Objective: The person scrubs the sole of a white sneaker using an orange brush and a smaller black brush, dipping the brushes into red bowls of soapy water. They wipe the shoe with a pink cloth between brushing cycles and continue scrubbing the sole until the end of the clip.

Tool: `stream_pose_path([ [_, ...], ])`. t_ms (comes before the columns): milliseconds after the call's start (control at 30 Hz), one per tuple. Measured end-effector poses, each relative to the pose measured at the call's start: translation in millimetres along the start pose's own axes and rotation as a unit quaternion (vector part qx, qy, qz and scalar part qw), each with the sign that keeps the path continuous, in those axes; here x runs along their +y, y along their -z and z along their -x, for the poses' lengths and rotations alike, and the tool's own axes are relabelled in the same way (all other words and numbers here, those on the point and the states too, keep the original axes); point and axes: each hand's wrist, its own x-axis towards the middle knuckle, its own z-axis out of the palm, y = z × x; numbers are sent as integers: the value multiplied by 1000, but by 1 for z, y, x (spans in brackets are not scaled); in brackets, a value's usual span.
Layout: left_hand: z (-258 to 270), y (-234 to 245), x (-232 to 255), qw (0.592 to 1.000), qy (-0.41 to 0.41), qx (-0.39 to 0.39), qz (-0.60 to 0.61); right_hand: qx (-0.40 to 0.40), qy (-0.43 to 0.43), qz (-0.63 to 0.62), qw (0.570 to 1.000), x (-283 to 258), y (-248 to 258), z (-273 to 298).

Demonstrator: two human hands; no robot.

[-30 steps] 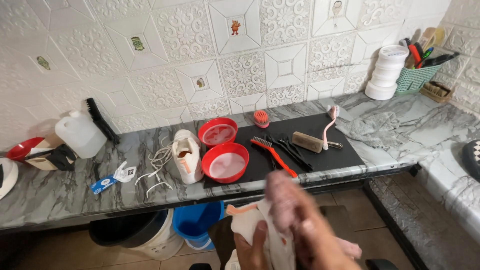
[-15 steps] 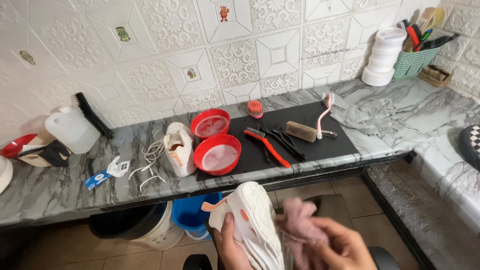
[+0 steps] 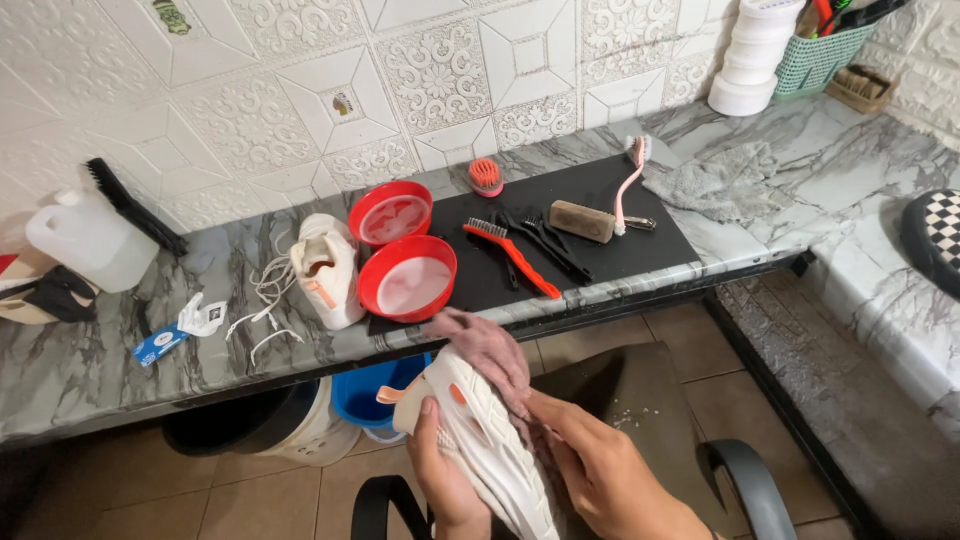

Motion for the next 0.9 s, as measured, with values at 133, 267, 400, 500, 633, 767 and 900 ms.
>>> stream_pose_path([
  [133,-7,15,-4,998,59,-12,31,-36,-68,9,997,4,23,6],
  [267,-16,35,-2,993,107,-14,50,-92,-165,-55,980,9,43,7],
  [400,-22,37,9,993,93,-46,62,66,-129,-237,961,36,45,32],
  [500,-8,23,11,990,120,-24,73,180,7,-216,960,1,27,10],
  [633,-9,39,-18,719,499,-360,322,18,153,71,985,-3,-8,-1],
  [767,-23,14,-1,957,239,-115,121,47,146,73,985,5,-2,8],
  [900,-40,25,-4,965,220,-108,87,-39,108,-7,993,16,42,6],
])
